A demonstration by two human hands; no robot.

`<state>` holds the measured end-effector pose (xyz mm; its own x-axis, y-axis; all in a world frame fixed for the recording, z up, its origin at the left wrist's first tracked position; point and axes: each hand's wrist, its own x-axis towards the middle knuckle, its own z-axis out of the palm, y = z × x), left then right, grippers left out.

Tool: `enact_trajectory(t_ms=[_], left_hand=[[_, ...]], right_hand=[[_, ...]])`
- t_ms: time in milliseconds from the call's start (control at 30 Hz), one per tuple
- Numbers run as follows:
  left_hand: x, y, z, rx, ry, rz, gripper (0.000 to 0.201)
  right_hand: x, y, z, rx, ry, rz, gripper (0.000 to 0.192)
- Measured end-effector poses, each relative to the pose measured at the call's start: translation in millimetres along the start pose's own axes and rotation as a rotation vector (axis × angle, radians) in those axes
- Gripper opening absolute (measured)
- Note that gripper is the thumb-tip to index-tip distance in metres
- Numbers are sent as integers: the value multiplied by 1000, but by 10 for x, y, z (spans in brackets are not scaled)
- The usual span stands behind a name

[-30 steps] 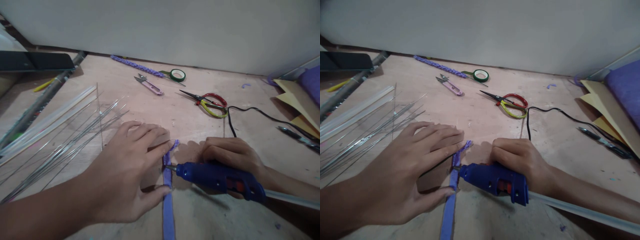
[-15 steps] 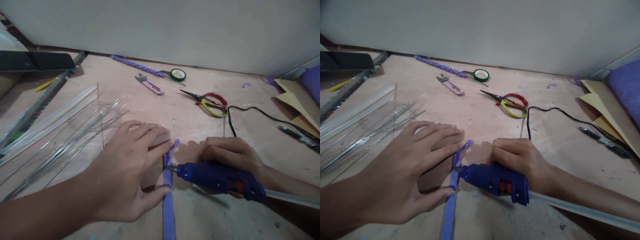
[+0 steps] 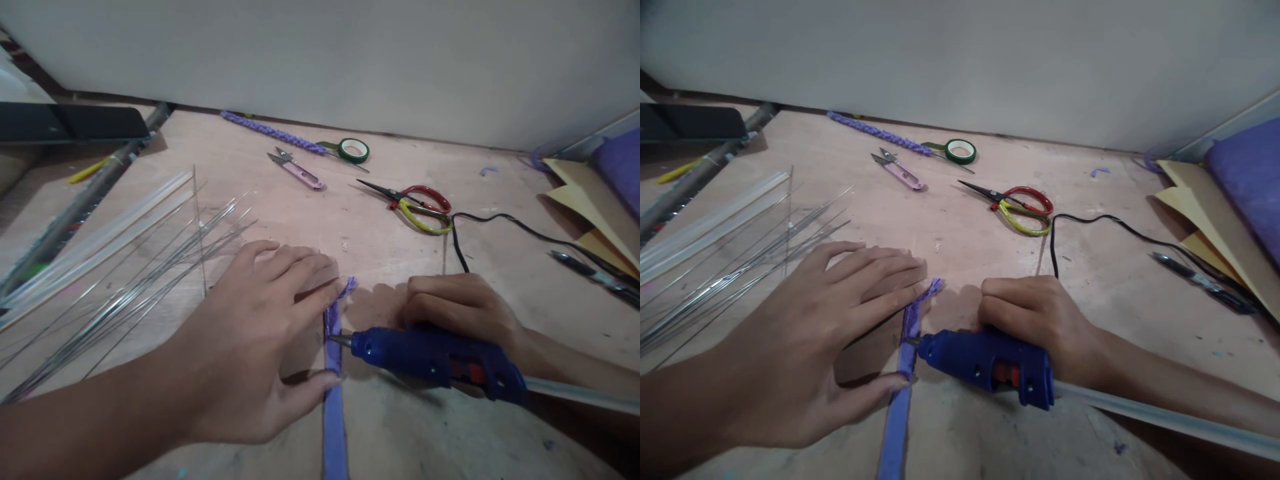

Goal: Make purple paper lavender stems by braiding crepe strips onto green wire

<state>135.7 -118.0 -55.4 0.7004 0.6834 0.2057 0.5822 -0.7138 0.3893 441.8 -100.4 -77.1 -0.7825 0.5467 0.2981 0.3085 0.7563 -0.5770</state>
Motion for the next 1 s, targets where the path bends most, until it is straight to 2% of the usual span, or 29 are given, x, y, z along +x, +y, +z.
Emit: enact_trajectory(t_ms=[200, 333, 400, 433, 467, 533, 567, 667, 733, 800, 867, 933, 1000], left_hand=[[12, 21, 7, -4, 4, -22, 55], [21, 13, 13, 12, -12, -11, 58], [18, 6, 11, 20, -19, -8, 60], [15, 2, 10, 23, -18, -5, 61], [12, -2, 7, 26, -17, -1, 62], [4, -7, 0, 42, -25, 10, 64], [0, -9, -4, 51, -32, 15, 65], [-8, -8, -15, 60, -43, 9, 63], [-12, -7, -19, 57, -42, -1, 62], [-13, -9, -22, 56, -46, 0, 63], [-12, -13, -24, 54, -53, 10, 65], [-11, -15, -22, 50, -53, 14, 66], [-11, -16, -14, 49, -38, 17, 63]], right_hand=[[23, -164, -81, -123, -40, -28, 14], [29, -394, -344, 34, -43, 54, 24], [-19, -420, -541, 9, 24, 97, 36], [-62, -384, -643, -58, 82, 112, 47], [-121, -311, -742, -152, 131, 131, 46], [-277, -70, -910, -424, 200, 223, 14], [-369, 80, -971, -564, 209, 257, 10], [-645, 493, -1070, -742, 107, 333, 26], [-784, 641, -1108, -742, 42, 344, 22], [-856, 668, -1165, -723, -21, 334, 15], [-844, 609, -1231, -709, -52, 313, 21], [-728, 496, -1245, -712, -17, 292, 29], [-500, 349, -1143, -695, 20, 279, 33]])
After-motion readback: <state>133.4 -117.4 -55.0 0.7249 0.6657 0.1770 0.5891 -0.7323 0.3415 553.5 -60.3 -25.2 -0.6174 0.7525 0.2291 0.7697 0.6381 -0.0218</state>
